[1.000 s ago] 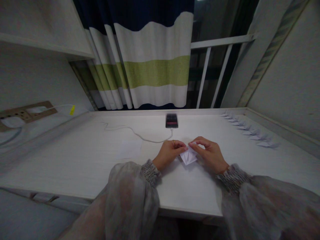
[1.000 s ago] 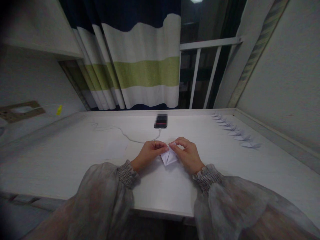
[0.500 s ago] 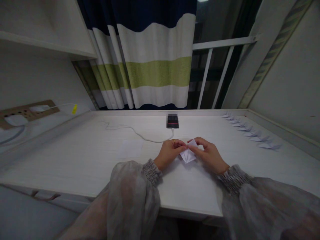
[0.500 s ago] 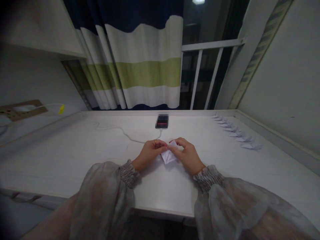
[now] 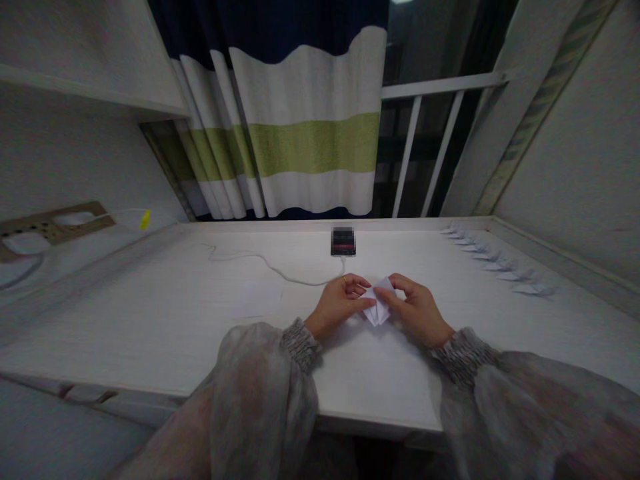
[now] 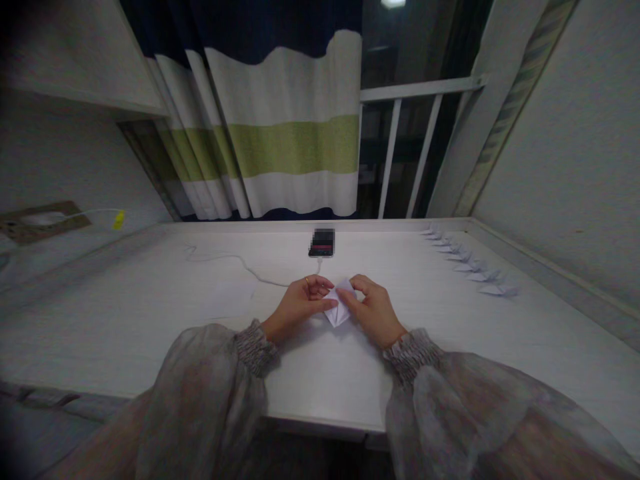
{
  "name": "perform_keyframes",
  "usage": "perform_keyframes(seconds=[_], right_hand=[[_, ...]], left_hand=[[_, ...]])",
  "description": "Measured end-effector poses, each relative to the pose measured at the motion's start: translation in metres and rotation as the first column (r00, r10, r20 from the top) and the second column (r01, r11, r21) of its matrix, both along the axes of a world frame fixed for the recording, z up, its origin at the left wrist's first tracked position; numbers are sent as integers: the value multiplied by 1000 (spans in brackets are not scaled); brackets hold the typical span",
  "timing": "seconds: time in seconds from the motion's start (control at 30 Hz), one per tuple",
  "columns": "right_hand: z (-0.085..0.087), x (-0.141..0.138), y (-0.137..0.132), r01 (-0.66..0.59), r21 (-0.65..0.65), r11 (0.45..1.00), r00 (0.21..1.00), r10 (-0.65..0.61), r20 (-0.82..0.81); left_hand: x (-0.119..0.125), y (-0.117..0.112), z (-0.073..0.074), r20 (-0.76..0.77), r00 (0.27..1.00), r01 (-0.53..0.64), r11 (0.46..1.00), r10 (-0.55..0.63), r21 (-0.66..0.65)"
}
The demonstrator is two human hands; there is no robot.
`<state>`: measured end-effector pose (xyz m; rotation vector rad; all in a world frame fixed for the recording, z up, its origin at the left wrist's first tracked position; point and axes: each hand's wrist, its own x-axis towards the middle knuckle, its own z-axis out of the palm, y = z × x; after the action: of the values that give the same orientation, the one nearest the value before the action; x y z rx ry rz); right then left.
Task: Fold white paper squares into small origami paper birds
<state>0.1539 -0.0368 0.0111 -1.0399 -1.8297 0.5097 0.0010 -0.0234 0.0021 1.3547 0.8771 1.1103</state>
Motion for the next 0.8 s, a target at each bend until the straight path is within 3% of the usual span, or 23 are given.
perform_keyframes(seconds=[0.17,0.5,0.63,0.73,0.8], right_hand=[[0,0,0,9,16,1000,1000,-9,8],[2,-2,-2,-66,-8,998,998,66,14],[3,1,-1,-135,-71,988,986,127,-106],[1,5,2,-126,-102,987,961,96,-258],[1,7,3,-112,-92,989,959,84,-272]], left_hand=[[0,-3,3,1,999,53,997,-53,-57],[0,1,-3,10,996,84,995,-84,-47],[-1,1,-2,83,995,56,998,-53,-29],[-2,2,1,142,989,40,999,-37,-16],[-3,2,2,152,988,21,1000,-20,-4]])
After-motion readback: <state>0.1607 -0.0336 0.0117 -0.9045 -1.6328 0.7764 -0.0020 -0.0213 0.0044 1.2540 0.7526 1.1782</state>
